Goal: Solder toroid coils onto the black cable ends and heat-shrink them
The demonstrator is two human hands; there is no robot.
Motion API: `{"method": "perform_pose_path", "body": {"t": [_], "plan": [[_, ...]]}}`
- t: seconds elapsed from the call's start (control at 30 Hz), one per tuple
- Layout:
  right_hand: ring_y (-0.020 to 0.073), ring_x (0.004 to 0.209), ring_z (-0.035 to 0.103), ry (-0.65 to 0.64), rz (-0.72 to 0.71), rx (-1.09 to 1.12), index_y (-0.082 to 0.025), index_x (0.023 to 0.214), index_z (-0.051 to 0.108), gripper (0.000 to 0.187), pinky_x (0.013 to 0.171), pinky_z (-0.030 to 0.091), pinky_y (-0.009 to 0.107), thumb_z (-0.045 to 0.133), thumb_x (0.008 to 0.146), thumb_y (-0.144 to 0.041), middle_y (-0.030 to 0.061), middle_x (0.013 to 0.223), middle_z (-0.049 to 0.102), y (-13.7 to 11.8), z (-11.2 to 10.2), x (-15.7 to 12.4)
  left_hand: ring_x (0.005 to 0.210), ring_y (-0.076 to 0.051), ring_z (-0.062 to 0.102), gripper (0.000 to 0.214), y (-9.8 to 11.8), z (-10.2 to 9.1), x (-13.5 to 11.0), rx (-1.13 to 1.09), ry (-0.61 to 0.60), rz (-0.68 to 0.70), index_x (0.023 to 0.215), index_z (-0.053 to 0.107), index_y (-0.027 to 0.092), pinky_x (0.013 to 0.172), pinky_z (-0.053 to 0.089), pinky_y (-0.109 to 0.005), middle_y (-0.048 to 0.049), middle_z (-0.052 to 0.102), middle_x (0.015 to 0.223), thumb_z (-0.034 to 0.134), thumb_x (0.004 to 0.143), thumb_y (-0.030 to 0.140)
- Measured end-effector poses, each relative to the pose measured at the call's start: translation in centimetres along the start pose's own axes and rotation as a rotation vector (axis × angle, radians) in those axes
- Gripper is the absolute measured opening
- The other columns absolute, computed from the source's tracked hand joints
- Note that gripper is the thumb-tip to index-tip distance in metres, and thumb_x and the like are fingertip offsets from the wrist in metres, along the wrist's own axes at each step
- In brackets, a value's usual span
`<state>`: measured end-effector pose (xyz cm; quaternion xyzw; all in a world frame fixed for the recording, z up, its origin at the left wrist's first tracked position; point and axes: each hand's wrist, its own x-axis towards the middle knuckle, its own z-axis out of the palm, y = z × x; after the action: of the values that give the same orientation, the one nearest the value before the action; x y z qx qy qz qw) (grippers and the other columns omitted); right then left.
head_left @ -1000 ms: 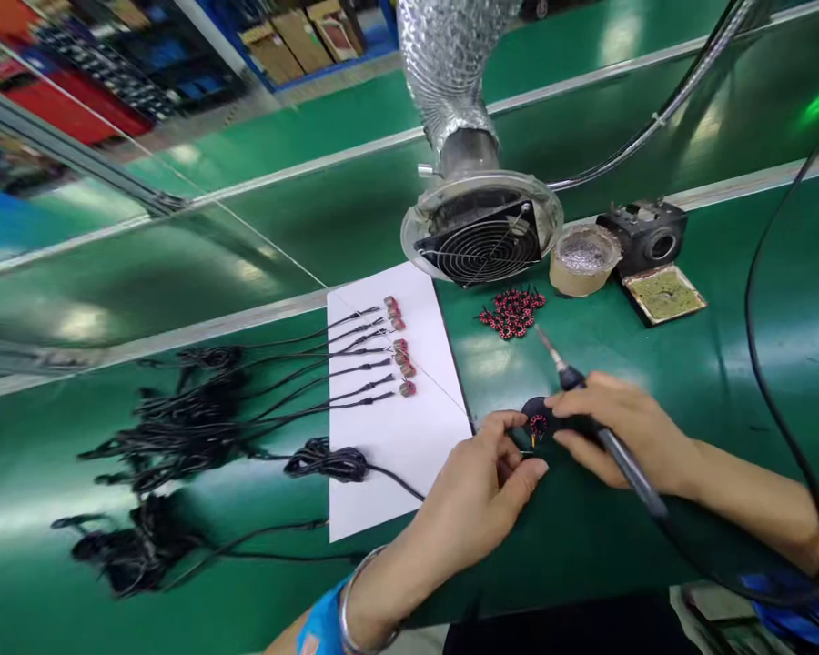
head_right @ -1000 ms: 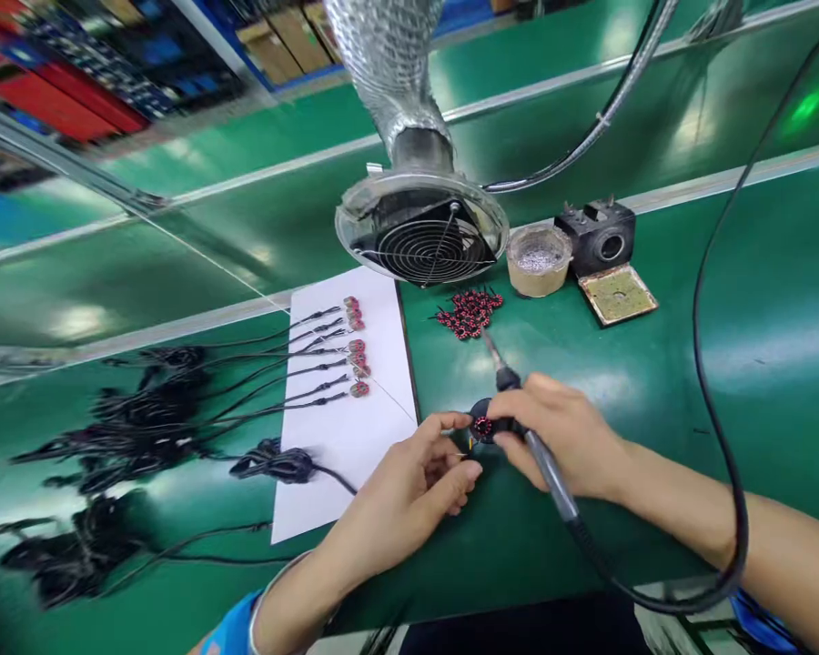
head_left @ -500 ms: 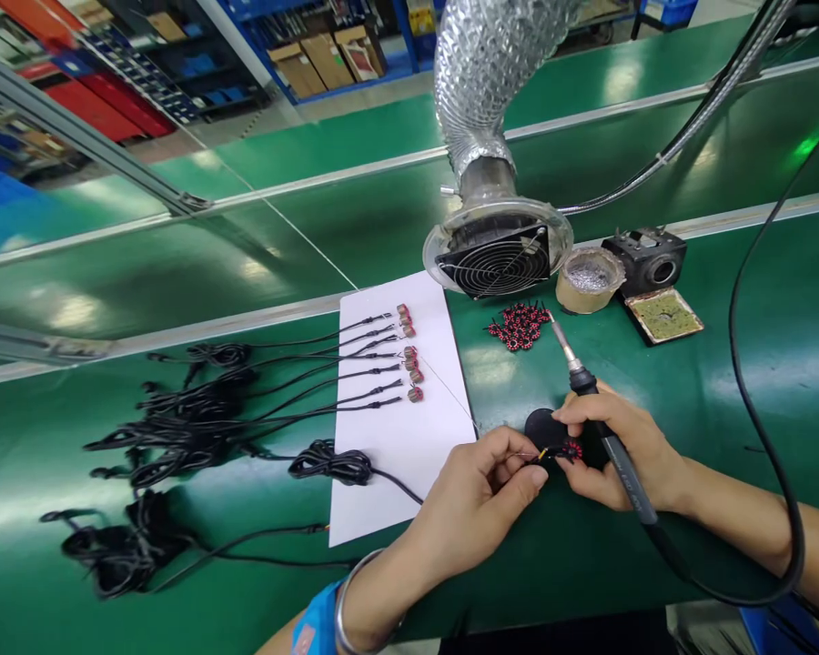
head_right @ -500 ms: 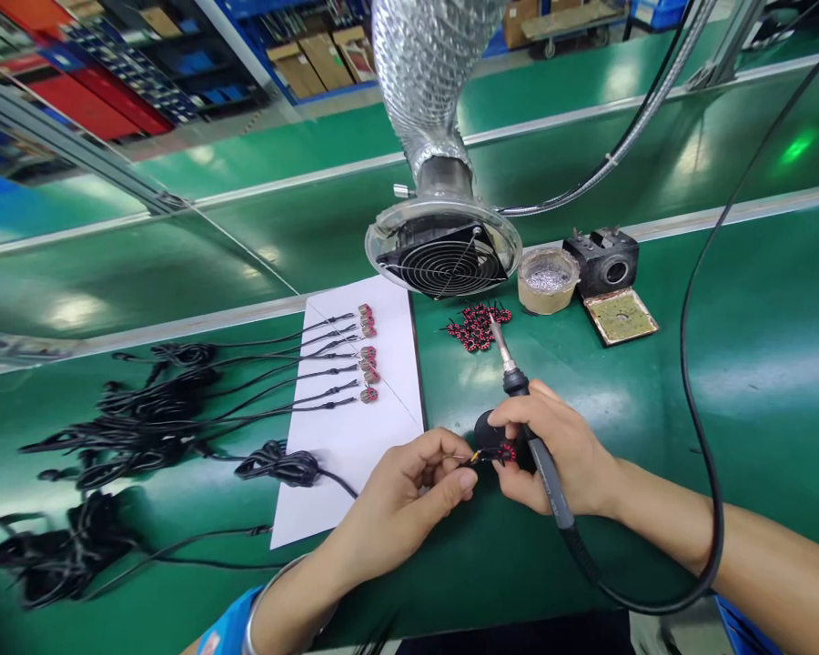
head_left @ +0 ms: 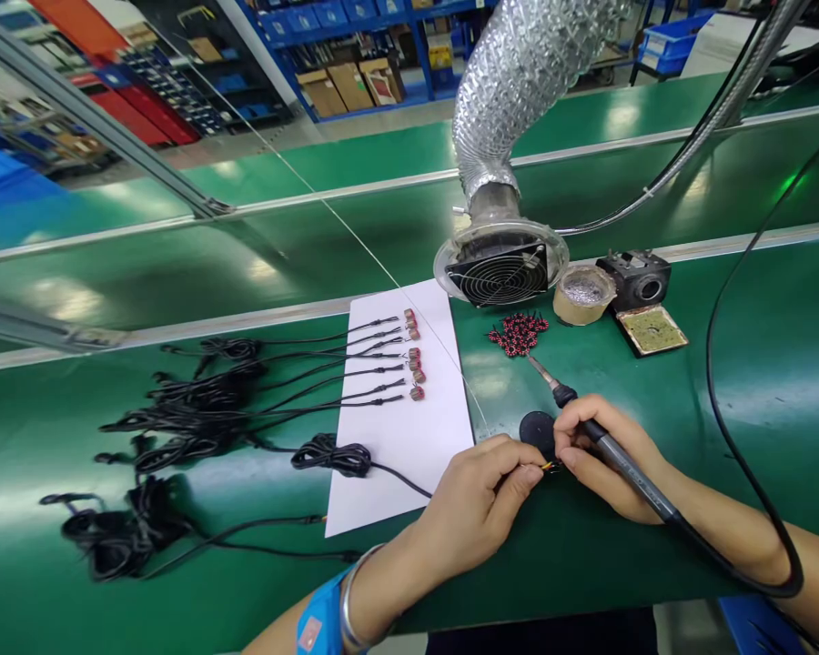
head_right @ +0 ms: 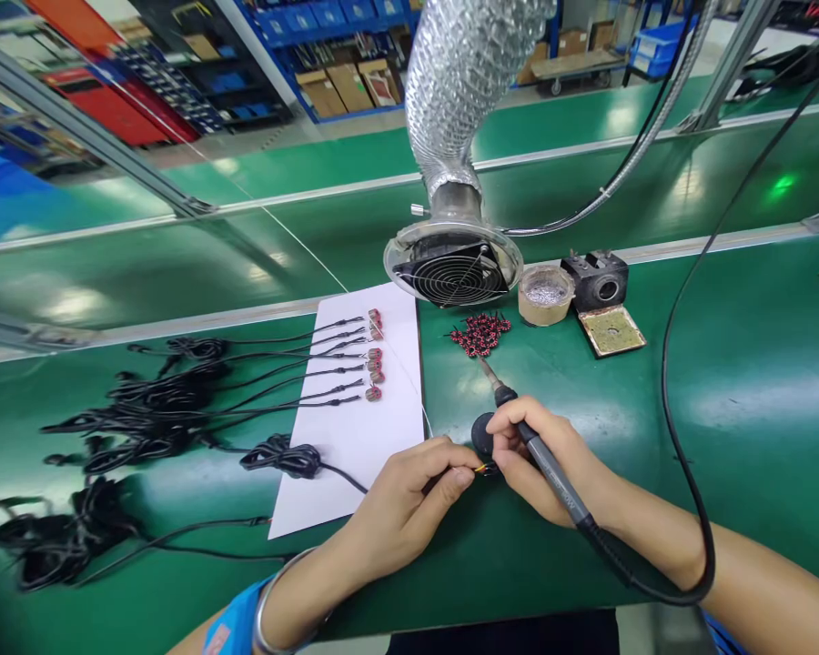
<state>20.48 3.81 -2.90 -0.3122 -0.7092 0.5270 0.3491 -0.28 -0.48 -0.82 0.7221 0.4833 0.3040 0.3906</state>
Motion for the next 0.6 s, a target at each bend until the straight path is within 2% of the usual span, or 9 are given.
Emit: {"method": "perform_pose_path", "body": {"t": [0.13,0.3,0.6], "plan": [[0.0076,0.064,0.052,-0.049,0.015,-0.030,-0.029,0.117,0.045,0.023,0.059,0.045,0.019,0.050,0.096,-0.019,-0.0031,0.083,0.055,0.25,-0.19,-0.33,0.069,-0.012,0.060,0.017,-0.05,0.17,-0.10,0.031,0.024,0.036,0.097,0.068,0.016,0.065,0.047,-0.021,-0.0029,0.066,0.078,0.051,0.096,0.021],[0.0084,0.067,0.054,-0.048,-0.009,-0.030,-0.028,0.119,0.044,0.023,0.062,0.046,0.020,0.049,0.098,-0.022,-0.0022,0.085,0.055,0.44,-0.20,-0.37,0.069,-0.012,0.062,0.015,-0.04,0.28,-0.16,0.060,0.039,0.056,0.099,0.068,0.017,0.066,0.049,-0.021,-0.0029,0.067,0.077,0.054,0.094,0.020],[0.0092,0.070,0.056,-0.066,-0.032,-0.077,-0.026,0.120,0.045,0.029,0.065,0.048,0.020,0.050,0.094,-0.015,0.0000,0.089,0.058,-0.13,-0.32,-0.40,0.063,-0.011,0.061,0.012,0.23,0.42,-0.23,0.098,0.077,0.082,0.096,0.068,0.017,0.059,0.048,-0.020,-0.0031,0.068,0.076,0.057,0.089,0.015]]}}
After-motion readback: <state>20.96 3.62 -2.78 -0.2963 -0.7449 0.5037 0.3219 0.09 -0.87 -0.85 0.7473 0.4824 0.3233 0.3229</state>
